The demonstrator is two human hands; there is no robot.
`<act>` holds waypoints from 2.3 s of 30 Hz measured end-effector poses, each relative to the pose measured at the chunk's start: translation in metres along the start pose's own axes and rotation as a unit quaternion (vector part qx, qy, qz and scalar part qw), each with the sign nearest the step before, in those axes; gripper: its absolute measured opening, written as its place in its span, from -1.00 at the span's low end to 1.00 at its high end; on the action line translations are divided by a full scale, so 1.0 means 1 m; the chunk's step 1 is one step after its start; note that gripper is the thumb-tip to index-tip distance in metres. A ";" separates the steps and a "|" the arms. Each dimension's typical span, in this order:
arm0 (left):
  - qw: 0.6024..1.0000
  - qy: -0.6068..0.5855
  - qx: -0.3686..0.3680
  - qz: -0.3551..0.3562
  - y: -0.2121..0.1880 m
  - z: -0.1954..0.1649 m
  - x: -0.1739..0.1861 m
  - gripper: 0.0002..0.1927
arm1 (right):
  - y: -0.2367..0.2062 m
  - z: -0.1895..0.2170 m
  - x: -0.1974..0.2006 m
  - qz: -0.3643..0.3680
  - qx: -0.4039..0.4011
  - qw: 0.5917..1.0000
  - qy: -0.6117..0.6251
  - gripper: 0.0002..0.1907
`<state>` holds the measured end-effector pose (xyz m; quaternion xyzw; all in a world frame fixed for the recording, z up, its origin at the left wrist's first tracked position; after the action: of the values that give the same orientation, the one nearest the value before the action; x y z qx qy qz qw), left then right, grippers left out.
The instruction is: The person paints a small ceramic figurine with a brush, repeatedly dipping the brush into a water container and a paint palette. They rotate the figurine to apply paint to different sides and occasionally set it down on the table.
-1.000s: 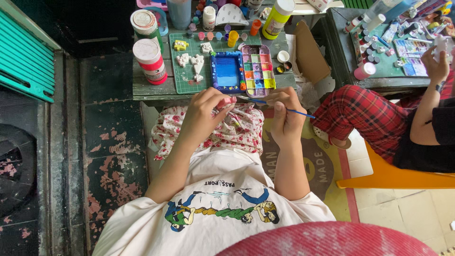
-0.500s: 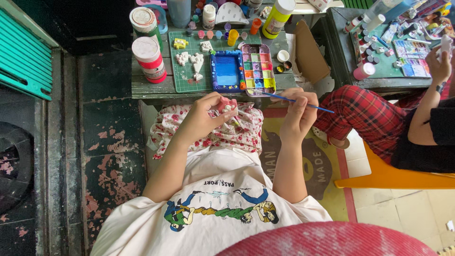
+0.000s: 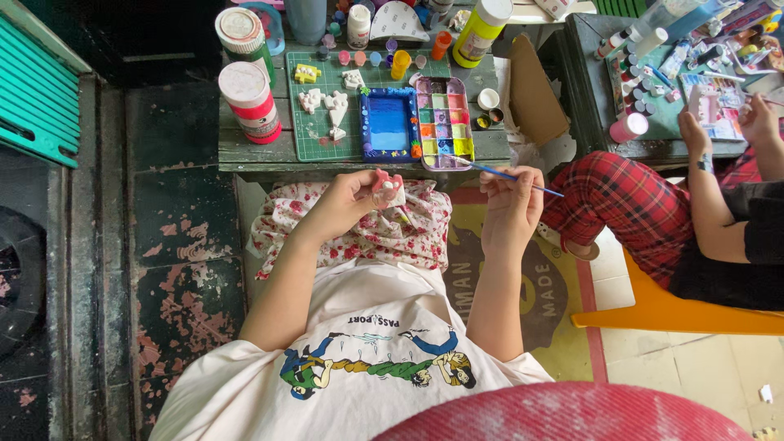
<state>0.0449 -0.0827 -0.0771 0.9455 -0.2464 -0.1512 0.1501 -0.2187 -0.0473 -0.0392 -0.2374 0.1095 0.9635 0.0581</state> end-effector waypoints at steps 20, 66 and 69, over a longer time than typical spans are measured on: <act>0.990 -0.080 0.068 -0.094 0.011 0.068 0.024 -0.67 | 0.027 -0.036 0.081 -0.117 -0.007 0.992 -0.056 -0.87; 0.905 0.358 -0.223 -0.064 0.009 -0.054 -0.019 -0.73 | 0.027 0.059 -0.007 0.043 0.198 0.948 -0.246 -0.79; 0.899 0.373 -0.221 -0.058 0.008 -0.065 -0.024 -0.70 | -0.002 0.063 -0.038 0.072 0.274 0.897 -0.339 -0.76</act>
<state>0.0448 -0.0630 -0.0098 0.8876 -0.0775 0.1530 0.4274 -0.2129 -0.0328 0.0324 0.1374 0.3593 0.9192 0.0847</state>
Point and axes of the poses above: each hand's wrist, its own y-axis towards the middle knuckle, its own x-axis out of the back of the hand, z = x × y, the point moved 5 cm from there along y, towards the middle knuckle, and after that the axes turned 15 degrees about -x, right-handed, at the moved point
